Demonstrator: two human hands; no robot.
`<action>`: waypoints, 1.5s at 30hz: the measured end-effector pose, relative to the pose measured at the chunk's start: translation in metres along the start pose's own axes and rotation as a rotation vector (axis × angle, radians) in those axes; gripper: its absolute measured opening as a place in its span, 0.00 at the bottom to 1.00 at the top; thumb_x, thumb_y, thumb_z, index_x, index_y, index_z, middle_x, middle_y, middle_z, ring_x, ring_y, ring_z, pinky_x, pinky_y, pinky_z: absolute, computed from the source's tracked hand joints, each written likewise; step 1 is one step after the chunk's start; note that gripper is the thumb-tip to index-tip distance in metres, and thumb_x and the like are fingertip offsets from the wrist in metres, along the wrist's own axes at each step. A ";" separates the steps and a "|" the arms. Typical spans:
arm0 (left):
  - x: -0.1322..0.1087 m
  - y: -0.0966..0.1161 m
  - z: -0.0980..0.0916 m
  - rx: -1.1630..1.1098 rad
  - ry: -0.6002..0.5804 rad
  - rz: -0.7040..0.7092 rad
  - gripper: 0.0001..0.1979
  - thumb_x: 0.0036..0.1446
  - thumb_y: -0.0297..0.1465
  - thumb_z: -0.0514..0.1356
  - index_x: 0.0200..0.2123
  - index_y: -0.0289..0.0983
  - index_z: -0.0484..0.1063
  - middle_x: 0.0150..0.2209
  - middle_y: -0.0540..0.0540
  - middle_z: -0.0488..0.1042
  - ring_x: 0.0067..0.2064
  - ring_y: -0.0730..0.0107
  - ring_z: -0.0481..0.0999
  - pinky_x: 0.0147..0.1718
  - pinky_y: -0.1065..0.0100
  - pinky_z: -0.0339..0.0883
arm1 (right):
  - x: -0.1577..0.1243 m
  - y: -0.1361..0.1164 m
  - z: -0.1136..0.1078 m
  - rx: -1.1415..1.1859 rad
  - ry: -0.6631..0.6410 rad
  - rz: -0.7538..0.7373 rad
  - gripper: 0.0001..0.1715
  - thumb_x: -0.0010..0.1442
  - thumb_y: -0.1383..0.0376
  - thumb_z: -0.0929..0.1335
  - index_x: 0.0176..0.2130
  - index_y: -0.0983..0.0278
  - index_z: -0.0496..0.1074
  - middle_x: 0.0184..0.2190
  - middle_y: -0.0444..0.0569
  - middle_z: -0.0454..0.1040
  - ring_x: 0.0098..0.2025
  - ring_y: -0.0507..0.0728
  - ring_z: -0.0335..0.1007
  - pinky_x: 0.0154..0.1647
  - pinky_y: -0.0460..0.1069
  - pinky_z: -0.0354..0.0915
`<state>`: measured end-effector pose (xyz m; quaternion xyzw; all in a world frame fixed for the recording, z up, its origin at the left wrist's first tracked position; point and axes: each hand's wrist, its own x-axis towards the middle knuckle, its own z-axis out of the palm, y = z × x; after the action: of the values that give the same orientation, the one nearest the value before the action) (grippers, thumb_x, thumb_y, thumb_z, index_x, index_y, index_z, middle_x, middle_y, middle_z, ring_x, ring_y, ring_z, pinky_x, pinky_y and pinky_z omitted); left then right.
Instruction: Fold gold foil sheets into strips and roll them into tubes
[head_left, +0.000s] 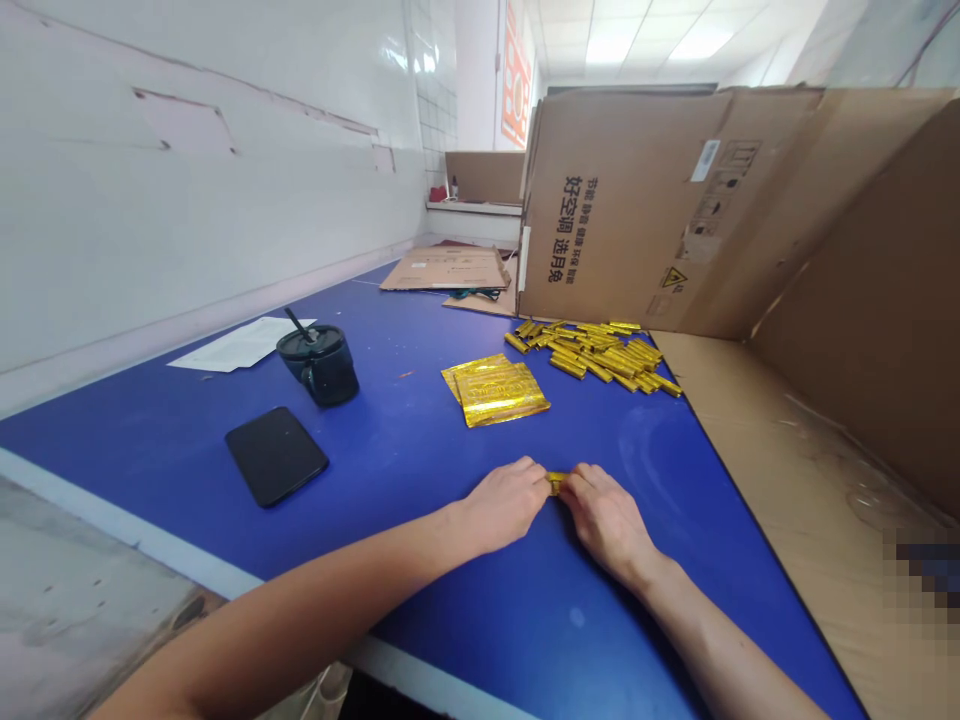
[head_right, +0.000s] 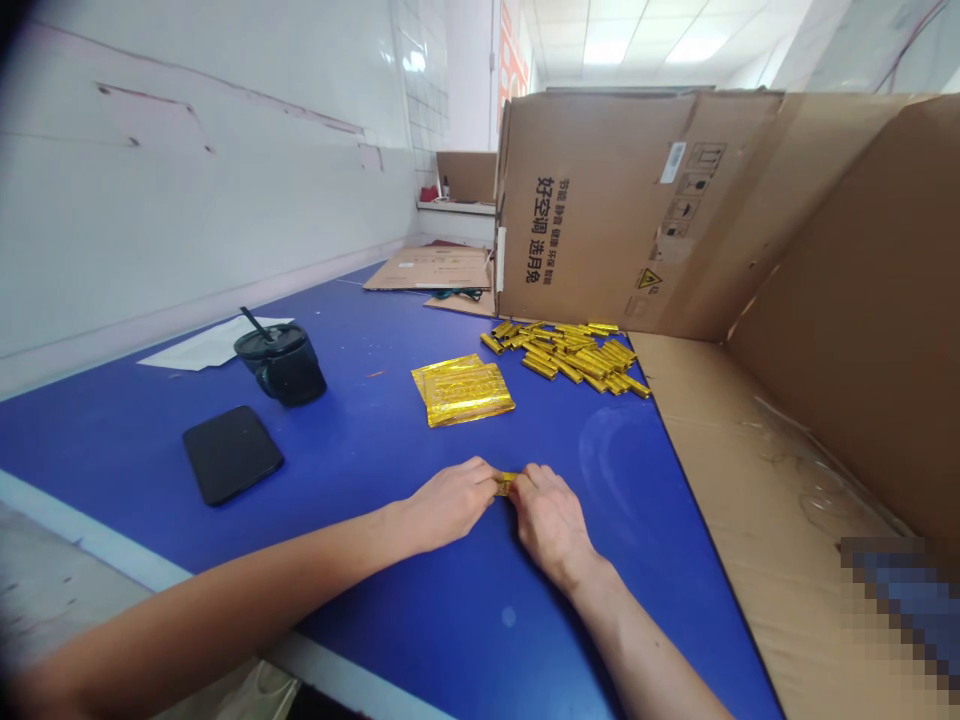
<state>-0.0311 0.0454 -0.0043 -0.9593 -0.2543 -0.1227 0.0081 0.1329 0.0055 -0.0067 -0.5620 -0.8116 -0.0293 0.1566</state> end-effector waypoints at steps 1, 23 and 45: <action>0.000 0.000 0.000 -0.023 0.008 -0.017 0.09 0.56 0.24 0.47 0.33 0.32 0.67 0.33 0.44 0.68 0.38 0.67 0.64 0.40 0.67 0.61 | -0.001 0.001 -0.001 0.036 -0.007 0.004 0.13 0.59 0.69 0.57 0.29 0.64 0.67 0.28 0.48 0.66 0.31 0.54 0.60 0.33 0.47 0.58; -0.002 -0.006 0.002 -0.298 0.073 -0.171 0.07 0.53 0.24 0.51 0.32 0.35 0.68 0.37 0.47 0.66 0.40 0.70 0.63 0.43 0.68 0.59 | 0.008 0.014 -0.004 0.294 -0.083 0.233 0.08 0.51 0.69 0.60 0.31 0.60 0.67 0.27 0.44 0.71 0.32 0.54 0.64 0.32 0.47 0.58; 0.007 -0.010 0.000 -0.212 0.018 -0.455 0.07 0.49 0.28 0.53 0.21 0.36 0.65 0.29 0.48 0.66 0.34 0.67 0.64 0.33 0.65 0.57 | 0.011 0.009 -0.006 0.233 -0.129 0.226 0.09 0.49 0.72 0.60 0.27 0.61 0.66 0.27 0.43 0.69 0.31 0.52 0.64 0.31 0.44 0.55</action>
<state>-0.0303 0.0573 -0.0033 -0.8716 -0.4494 -0.1558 -0.1184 0.1392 0.0180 0.0008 -0.6286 -0.7494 0.1188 0.1705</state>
